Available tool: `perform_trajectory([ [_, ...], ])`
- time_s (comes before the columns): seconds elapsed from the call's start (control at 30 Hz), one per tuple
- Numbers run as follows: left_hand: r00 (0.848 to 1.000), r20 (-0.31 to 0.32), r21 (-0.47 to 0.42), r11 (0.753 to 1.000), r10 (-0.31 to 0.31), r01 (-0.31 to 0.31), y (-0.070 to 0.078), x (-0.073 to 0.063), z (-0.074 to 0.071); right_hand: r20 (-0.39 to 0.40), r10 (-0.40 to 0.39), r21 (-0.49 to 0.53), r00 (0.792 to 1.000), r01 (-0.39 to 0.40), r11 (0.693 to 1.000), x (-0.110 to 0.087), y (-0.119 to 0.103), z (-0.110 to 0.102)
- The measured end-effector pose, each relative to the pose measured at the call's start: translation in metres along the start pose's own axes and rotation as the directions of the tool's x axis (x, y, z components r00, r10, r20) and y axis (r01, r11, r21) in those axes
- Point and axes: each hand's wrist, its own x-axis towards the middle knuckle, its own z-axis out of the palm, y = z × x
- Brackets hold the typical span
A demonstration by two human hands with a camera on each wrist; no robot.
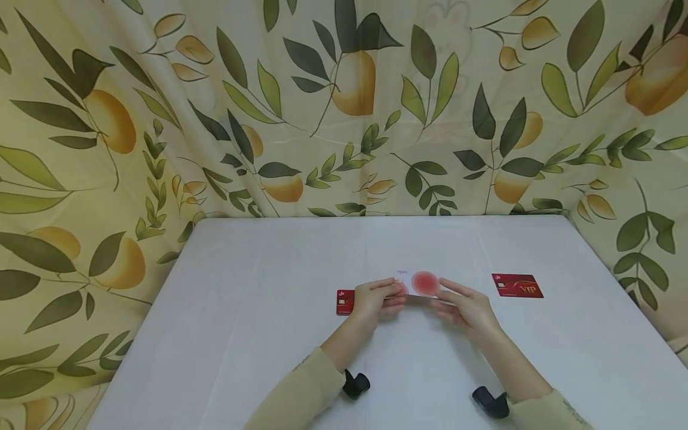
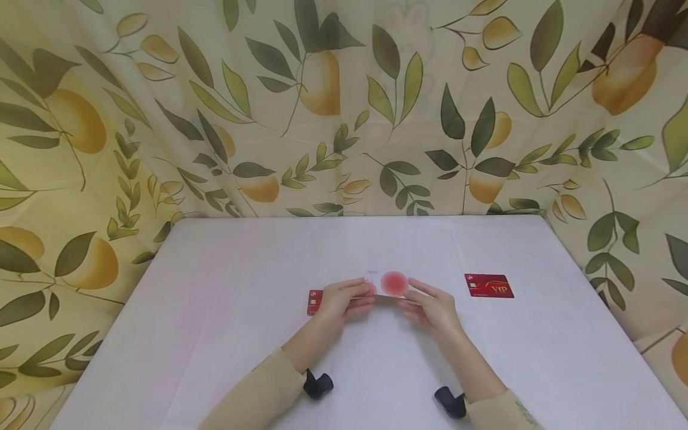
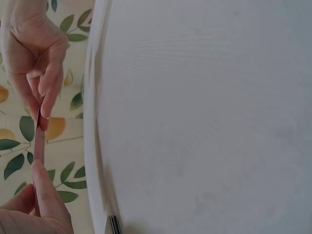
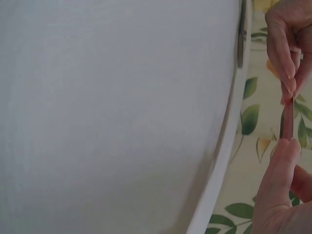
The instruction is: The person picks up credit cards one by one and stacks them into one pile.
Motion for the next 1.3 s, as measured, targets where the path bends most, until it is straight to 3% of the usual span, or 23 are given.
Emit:
perform_trajectory([
  [0.37, 0.999, -0.012, -0.003, 0.999, 0.032, -0.032, 0.006, -0.009, -0.035, 0.023, -0.013, -0.039, 1.000, 0.014, 0.999, 0.004, 0.009, 0.032],
  [0.73, 0.998, -0.069, 0.021, 1.000, 0.004, -0.003, 0.013, -0.018, -0.067, 0.038, 0.004, -0.076, 0.999, -0.001, 0.997, 0.011, 0.019, 0.061],
  [1.3, 0.992, -0.124, 0.080, 0.997, 0.013, -0.003, 0.015, -0.023, -0.095, 0.046, 0.052, -0.119, 0.998, -0.046, 0.992, 0.021, 0.030, 0.090],
])
